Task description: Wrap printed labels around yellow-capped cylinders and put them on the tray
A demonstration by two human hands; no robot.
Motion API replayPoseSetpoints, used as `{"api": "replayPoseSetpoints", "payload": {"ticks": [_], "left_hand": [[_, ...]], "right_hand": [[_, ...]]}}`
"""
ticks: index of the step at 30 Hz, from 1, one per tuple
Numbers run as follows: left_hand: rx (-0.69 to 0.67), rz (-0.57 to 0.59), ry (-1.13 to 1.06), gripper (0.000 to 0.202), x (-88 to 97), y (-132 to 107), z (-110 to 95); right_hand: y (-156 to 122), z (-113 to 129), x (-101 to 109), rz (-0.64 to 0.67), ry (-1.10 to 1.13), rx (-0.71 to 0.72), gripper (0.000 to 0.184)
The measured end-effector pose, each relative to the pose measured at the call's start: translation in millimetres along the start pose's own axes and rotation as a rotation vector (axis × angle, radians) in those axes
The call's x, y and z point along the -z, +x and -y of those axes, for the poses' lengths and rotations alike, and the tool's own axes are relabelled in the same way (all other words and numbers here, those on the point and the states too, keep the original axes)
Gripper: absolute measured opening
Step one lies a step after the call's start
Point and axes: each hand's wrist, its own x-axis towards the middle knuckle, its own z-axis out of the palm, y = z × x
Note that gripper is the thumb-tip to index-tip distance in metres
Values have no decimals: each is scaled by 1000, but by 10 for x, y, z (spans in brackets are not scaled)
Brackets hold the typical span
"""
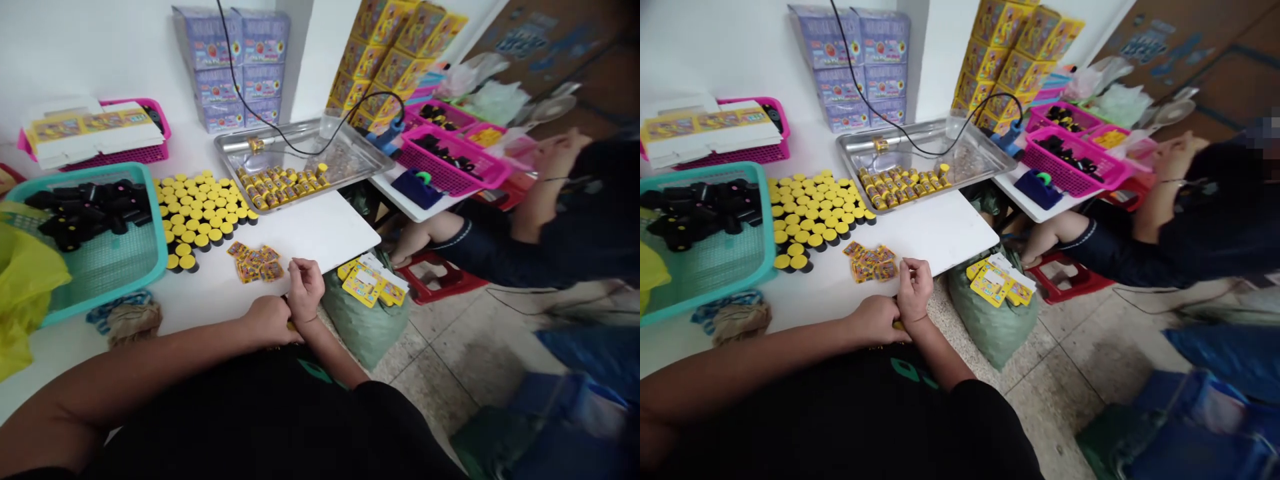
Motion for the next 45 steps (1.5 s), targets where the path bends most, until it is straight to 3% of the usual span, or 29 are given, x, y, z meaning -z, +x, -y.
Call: {"api": "replayPoseSetpoints", "payload": {"ticks": [3,5,7,11,13,15,18,21,25,28,31,34,39,45], "left_hand": [[7,10,-17,27,-49,41,-111],[-8,-26,-97,21,-81,71,-127],[-7,-92,-260,20,-89,94,-100],[40,-201,-777,23,1,106,10],[54,-213,-986,26,82,105,63],[55,-218,-1109,29,164,106,125],[24,-320,-1167,40,265,121,285],[45,-532,-1077,39,316,156,541],[106,-865,-746,26,281,225,859],[107,-933,-528,19,218,266,942],[53,-942,-394,17,181,290,935],[33,-951,-350,15,166,310,930],[46,-954,-334,13,134,342,940],[86,-991,-315,17,101,372,924]], "right_hand": [[-6,-59,152,-70,104,-177,20],[10,-62,309,-36,135,-301,22],[29,-18,509,140,116,-397,25],[107,152,863,723,88,-454,29],[185,224,917,883,125,-500,30],[296,258,865,944,135,-519,32],[578,210,645,889,84,-448,31],[1053,72,321,694,-72,-284,35],[1844,-120,-292,510,-325,46,37],[2332,-242,-828,509,-423,177,37],[2641,-361,-1271,563,-444,149,36],[2830,-474,-1537,599,-441,87,35],[3041,-573,-1701,715,-388,-18,40],[3243,-513,-1818,886,-341,-108,40]]}}
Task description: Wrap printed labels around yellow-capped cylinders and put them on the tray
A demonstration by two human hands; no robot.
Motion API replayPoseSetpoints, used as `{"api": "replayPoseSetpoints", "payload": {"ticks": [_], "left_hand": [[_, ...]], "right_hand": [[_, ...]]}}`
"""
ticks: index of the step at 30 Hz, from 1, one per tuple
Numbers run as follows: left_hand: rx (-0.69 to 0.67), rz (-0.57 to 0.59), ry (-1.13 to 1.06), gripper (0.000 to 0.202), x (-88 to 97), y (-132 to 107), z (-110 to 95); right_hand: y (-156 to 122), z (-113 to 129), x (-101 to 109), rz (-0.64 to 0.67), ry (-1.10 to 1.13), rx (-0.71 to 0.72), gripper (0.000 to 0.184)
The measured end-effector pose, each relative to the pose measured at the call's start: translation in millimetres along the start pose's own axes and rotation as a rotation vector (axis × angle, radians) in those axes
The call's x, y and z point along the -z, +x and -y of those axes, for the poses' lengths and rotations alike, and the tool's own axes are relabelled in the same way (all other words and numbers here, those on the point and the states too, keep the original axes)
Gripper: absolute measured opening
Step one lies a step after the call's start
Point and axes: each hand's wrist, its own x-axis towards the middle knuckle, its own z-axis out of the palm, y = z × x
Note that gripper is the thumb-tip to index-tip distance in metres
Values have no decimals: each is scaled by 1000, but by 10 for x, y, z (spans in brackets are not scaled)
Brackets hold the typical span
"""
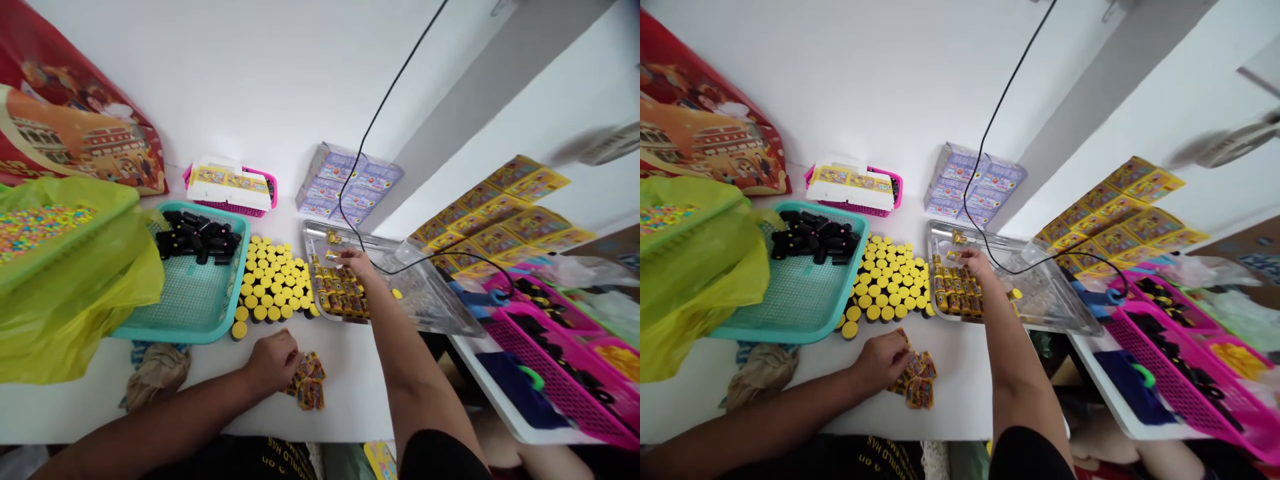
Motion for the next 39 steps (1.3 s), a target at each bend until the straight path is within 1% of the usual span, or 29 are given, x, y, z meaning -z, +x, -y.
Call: {"api": "replayPoseSetpoints", "payload": {"ticks": [3,6,8,10,11,13,15,17,19,21,23,24,25,26,27,30,32,33,35,37,39], "left_hand": [[34,-26,26,17,-21,-2,14],[72,-28,36,16,-34,0,22],[84,-12,37,16,-31,4,13],[94,6,41,16,-17,10,-5],[103,15,43,16,-7,14,-14],[124,26,44,16,18,25,-30],[161,29,43,16,50,39,-35],[212,19,44,16,86,57,-30],[263,8,47,19,121,74,-20],[283,12,50,24,147,86,-14],[257,41,52,29,160,89,-23],[231,62,55,31,162,89,-35],[204,83,59,32,163,90,-54],[180,104,65,33,167,92,-78],[163,119,73,32,177,95,-106],[102,155,93,23,284,83,-195],[36,181,127,20,448,-4,-242],[8,190,166,21,557,-89,-258],[7,172,307,29,813,-349,-263],[92,67,516,39,1084,-684,-200],[232,-41,719,46,1323,-1004,-54]], "right_hand": [[91,60,68,62,-15,-20,37],[180,126,131,157,-76,-75,30],[248,171,130,210,-129,-115,25],[321,212,71,225,-181,-143,19],[357,233,22,214,-203,-148,16],[416,274,-91,146,-230,-128,11],[428,317,-187,30,-229,-72,10],[348,352,-238,-94,-201,-8,11],[138,369,-249,-178,-156,40,16],[-218,367,-250,-231,-80,110,20],[-694,346,-267,-299,40,251,20],[-960,325,-286,-347,75,292,21],[-1230,296,-311,-382,91,300,23],[-1497,255,-340,-409,113,295,25],[-1751,201,-371,-415,122,257,27],[-2380,-19,-453,-463,100,76,32],[-2671,-182,-480,-476,58,-5,35],[-2782,-255,-483,-460,25,-39,38],[-2944,-368,-477,-399,-46,-92,45],[-3036,-430,-475,-341,-89,-127,49],[-3062,-447,-498,-328,-97,-135,51]]}}
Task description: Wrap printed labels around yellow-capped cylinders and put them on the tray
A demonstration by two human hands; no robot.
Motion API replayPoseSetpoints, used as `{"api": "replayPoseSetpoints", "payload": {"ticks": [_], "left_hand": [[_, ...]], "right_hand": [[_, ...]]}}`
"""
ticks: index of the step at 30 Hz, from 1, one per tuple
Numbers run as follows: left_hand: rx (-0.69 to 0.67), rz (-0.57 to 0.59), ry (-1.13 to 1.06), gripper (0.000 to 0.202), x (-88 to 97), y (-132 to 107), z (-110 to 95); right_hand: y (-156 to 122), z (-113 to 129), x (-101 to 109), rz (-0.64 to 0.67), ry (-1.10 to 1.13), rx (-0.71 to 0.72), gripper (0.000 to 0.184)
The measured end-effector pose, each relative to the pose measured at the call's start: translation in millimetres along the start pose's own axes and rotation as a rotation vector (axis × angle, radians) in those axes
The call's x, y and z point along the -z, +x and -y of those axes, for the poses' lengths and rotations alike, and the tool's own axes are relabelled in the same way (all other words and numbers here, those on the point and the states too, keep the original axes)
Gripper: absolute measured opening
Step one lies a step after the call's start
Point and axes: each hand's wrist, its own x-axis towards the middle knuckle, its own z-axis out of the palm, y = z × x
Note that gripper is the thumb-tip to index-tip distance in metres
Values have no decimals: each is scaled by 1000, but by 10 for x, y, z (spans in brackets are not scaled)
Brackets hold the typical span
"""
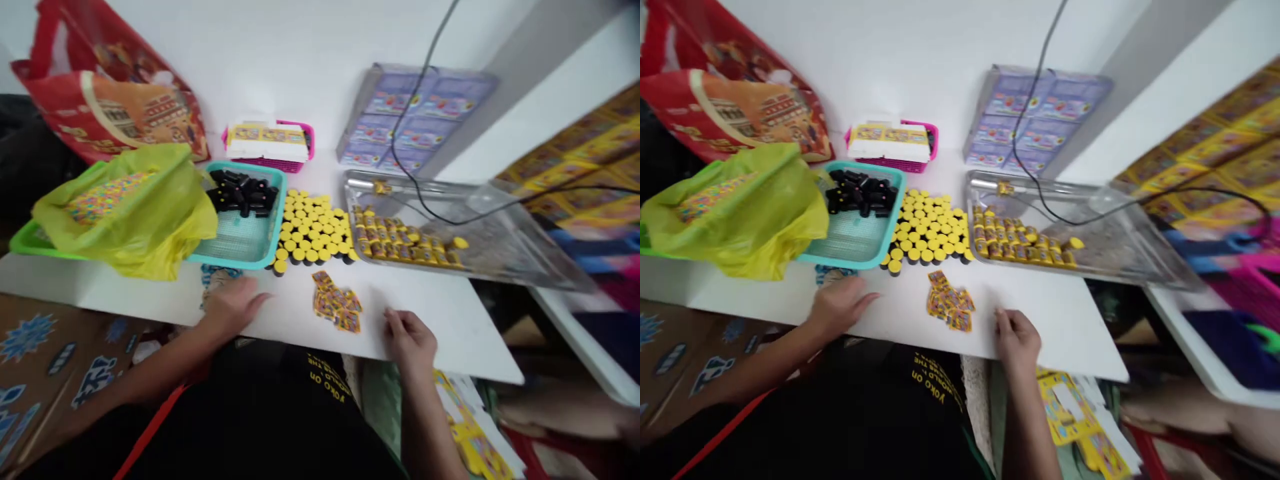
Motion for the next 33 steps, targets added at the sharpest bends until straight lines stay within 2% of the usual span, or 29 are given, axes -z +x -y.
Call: {"api": "replayPoseSetpoints", "payload": {"ticks": [2,5,8,12,15,18,20,23,26,28,31,33], "left_hand": [[123,4,147,53,-13,-164,296],[135,67,232,54,-111,-244,543],[85,111,248,52,-159,-224,586],[18,146,241,48,-44,-231,562],[-33,53,190,44,80,-265,480],[-139,-82,77,38,85,-203,265],[-263,-52,-43,35,-7,-83,68],[-359,80,-203,31,-222,156,-209],[-298,163,-340,24,-396,370,-368],[-220,178,-438,20,-457,470,-403],[-94,198,-622,21,-494,557,-423],[46,258,-805,24,-501,588,-465]], "right_hand": [[11,21,-57,-20,5,15,52],[54,84,-179,-20,16,58,54],[63,141,-278,-15,24,83,56],[-5,204,-340,-68,62,133,54],[-47,326,-379,-25,30,255,47],[17,568,-456,32,-73,359,39],[127,767,-543,75,-228,370,34],[317,1024,-714,239,-504,271,28],[431,1141,-860,378,-604,187,22],[447,1142,-902,391,-573,167,17],[405,1095,-873,306,-411,196,19],[339,1077,-821,229,-174,235,21]]}}
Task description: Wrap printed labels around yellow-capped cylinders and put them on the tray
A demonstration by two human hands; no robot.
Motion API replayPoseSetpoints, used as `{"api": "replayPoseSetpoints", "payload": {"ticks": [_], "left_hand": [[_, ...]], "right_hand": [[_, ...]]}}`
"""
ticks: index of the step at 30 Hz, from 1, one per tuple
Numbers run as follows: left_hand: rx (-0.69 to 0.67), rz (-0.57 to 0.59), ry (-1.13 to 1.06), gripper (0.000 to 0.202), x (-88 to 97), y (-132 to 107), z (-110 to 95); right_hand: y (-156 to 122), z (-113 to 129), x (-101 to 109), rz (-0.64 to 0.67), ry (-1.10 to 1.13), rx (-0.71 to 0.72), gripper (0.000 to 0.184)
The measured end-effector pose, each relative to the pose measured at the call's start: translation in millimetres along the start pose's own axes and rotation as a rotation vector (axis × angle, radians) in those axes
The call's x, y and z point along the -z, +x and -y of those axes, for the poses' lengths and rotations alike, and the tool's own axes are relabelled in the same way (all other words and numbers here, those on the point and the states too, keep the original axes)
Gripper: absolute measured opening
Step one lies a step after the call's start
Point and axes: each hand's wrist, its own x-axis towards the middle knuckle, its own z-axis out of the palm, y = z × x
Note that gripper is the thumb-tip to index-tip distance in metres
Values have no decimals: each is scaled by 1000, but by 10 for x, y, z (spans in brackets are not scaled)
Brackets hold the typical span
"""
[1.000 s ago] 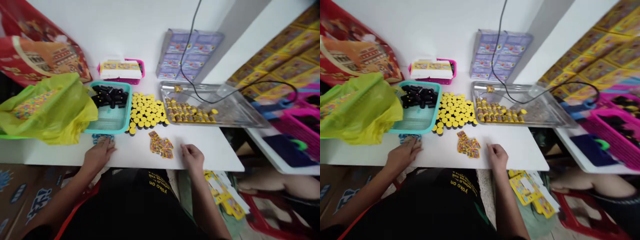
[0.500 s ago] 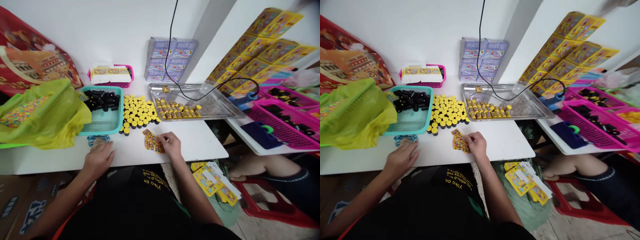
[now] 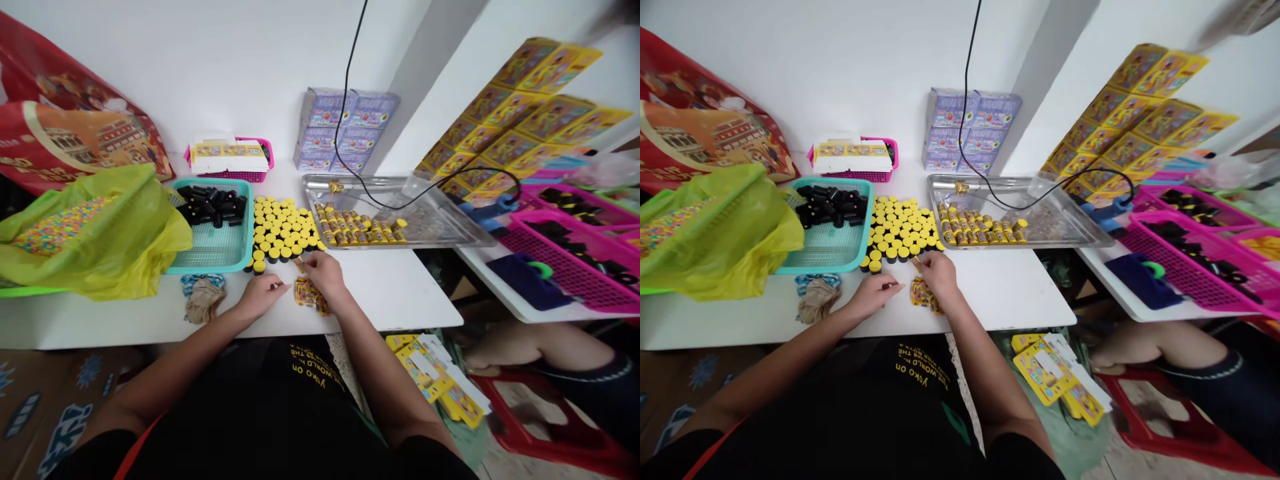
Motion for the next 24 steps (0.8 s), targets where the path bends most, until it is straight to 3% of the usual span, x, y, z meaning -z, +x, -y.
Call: {"api": "replayPoseSetpoints", "payload": {"ticks": [3,5,8,10,13,15,17,19,24], "left_hand": [[175,11,-367,35,-65,35,-98],[166,3,-547,42,-97,47,-174],[96,-37,-634,35,-103,22,-236],[111,-18,-622,35,-86,-32,-228],[155,153,-572,35,-41,-152,-183],[164,249,-550,36,3,-231,-156],[190,257,-571,37,52,-288,-131],[246,180,-643,38,92,-318,-101],[310,0,-765,42,95,-321,10]], "right_hand": [[-171,53,31,-63,444,19,26],[-313,119,23,-47,654,-10,28],[-513,195,1,23,820,-74,26],[-596,201,8,90,890,-108,28],[-628,154,52,232,873,-84,40],[-612,122,67,356,792,-49,30],[-593,119,41,425,738,-47,27],[-583,157,-35,365,759,-89,29],[-600,338,-337,58,929,-135,27]]}}
